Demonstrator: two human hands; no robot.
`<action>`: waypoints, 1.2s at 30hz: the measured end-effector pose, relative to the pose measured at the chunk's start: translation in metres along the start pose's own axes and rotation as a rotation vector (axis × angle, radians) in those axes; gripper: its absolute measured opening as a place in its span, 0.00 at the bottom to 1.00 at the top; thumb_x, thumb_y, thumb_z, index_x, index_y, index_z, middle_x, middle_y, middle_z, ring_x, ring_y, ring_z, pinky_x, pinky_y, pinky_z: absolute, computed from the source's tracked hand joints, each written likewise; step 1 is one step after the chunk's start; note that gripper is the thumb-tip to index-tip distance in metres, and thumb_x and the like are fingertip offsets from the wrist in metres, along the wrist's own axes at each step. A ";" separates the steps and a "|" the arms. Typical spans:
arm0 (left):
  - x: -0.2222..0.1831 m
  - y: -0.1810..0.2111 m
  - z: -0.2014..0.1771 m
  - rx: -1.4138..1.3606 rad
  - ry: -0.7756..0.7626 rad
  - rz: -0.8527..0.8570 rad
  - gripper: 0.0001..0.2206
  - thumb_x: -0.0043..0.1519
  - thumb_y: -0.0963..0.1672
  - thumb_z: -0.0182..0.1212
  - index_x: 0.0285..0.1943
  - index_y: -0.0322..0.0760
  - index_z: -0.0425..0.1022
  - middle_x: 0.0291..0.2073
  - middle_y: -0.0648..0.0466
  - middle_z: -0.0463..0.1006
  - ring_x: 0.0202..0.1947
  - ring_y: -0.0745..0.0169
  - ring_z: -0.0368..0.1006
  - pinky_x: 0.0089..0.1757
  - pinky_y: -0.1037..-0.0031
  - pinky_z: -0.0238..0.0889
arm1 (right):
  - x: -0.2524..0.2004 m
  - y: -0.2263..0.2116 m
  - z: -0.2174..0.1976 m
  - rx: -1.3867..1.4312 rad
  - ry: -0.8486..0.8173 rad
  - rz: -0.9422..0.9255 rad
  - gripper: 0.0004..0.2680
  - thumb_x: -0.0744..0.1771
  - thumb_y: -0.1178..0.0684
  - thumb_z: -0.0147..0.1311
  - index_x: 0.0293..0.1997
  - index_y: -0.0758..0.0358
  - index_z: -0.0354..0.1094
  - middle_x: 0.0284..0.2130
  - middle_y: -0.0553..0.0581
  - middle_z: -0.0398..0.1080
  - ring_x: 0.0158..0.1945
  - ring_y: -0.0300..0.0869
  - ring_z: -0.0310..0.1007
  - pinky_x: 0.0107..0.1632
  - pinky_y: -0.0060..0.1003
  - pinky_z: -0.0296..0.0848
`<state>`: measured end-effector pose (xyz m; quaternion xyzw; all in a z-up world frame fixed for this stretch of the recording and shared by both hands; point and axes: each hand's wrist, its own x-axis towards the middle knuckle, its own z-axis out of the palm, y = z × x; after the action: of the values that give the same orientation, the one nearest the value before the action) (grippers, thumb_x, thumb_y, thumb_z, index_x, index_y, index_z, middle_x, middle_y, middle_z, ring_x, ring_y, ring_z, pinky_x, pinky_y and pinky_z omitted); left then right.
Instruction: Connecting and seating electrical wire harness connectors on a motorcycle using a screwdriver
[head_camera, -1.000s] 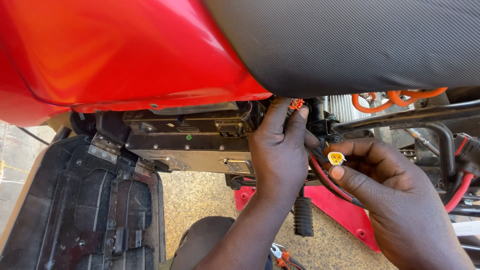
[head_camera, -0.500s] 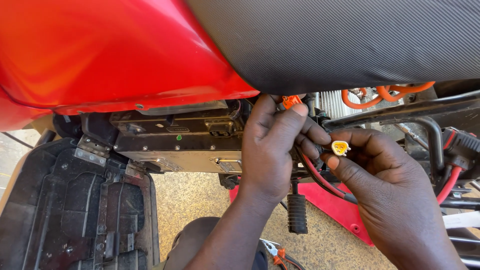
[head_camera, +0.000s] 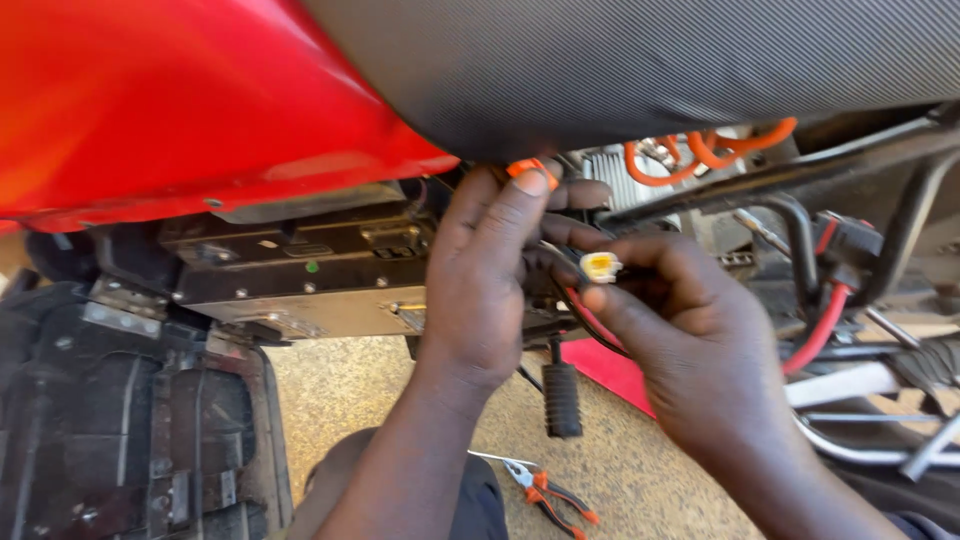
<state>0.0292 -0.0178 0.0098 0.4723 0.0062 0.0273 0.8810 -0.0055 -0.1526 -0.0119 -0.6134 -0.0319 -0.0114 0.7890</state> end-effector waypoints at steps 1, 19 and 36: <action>-0.003 0.002 0.002 -0.007 0.000 -0.012 0.10 0.64 0.46 0.57 0.46 0.35 0.70 0.41 0.33 0.83 0.29 0.54 0.80 0.23 0.74 0.71 | -0.003 -0.001 -0.001 -0.007 0.009 0.008 0.09 0.63 0.68 0.56 0.45 0.66 0.67 0.53 0.63 0.79 0.53 0.43 0.79 0.54 0.35 0.82; -0.028 0.003 -0.004 -0.031 0.107 -0.035 0.14 0.57 0.48 0.54 0.41 0.31 0.72 0.14 0.43 0.69 0.14 0.53 0.63 0.21 0.68 0.53 | -0.002 -0.025 -0.181 -2.039 -0.297 0.522 0.10 0.66 0.41 0.51 0.47 0.23 0.77 0.46 0.43 0.81 0.51 0.46 0.82 0.49 0.40 0.74; -0.024 -0.003 0.001 -0.129 0.153 -0.082 0.14 0.57 0.48 0.56 0.41 0.31 0.73 0.15 0.46 0.68 0.12 0.58 0.57 0.18 0.69 0.49 | -0.012 -0.006 -0.194 -2.075 -0.423 0.386 0.12 0.66 0.49 0.49 0.43 0.24 0.77 0.47 0.22 0.77 0.61 0.33 0.66 0.63 0.43 0.59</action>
<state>0.0055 -0.0217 0.0072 0.4104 0.0912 0.0276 0.9069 -0.0110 -0.3427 -0.0548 -0.9676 -0.0450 0.1981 -0.1498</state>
